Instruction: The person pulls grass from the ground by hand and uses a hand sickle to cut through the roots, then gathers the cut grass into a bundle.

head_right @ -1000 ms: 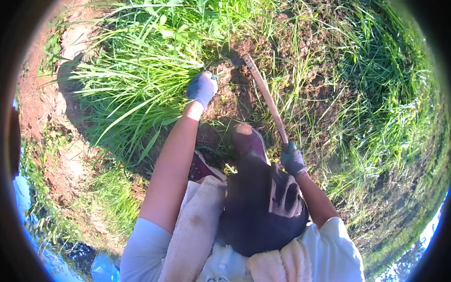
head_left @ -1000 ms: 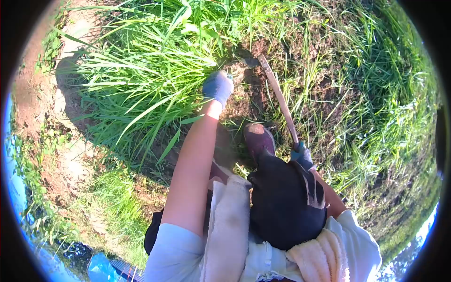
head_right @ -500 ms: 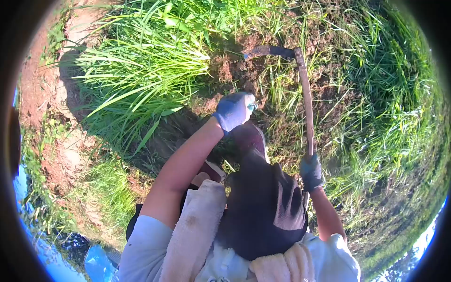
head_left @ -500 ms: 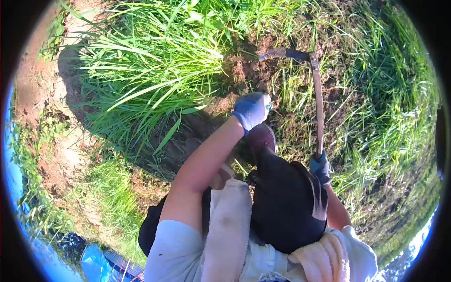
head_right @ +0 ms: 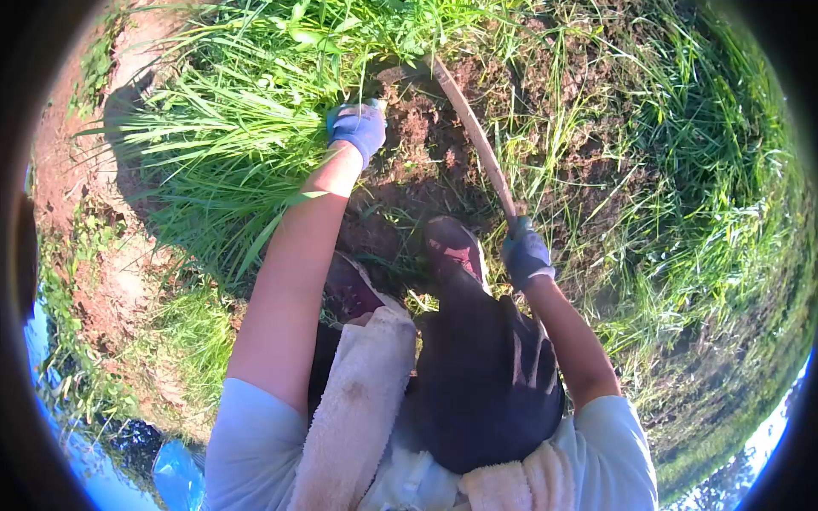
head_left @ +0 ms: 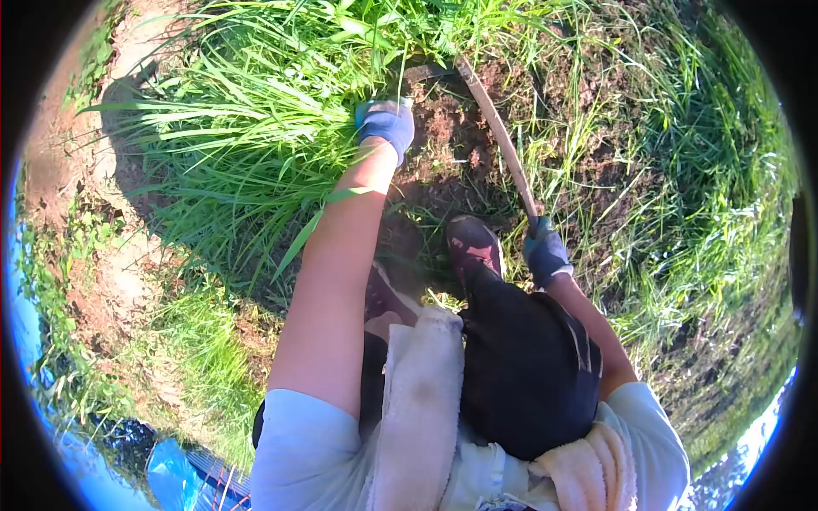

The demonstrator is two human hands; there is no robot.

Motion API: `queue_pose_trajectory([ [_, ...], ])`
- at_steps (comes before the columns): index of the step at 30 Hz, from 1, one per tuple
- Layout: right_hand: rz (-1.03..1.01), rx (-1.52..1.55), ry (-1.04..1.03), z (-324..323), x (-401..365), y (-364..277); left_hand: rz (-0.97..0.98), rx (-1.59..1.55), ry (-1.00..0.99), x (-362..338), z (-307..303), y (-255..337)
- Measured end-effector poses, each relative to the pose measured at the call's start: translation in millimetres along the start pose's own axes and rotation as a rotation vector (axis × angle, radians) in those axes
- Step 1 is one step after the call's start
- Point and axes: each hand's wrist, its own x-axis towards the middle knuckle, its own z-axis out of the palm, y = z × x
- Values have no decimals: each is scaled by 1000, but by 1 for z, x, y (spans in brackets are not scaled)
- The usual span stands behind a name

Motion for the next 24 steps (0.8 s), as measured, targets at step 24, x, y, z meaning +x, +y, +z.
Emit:
queue_pose_trajectory([
  [24, -72, 74, 72, -9, -20, -6, 68, -698, 45, -101, -15, 1],
])
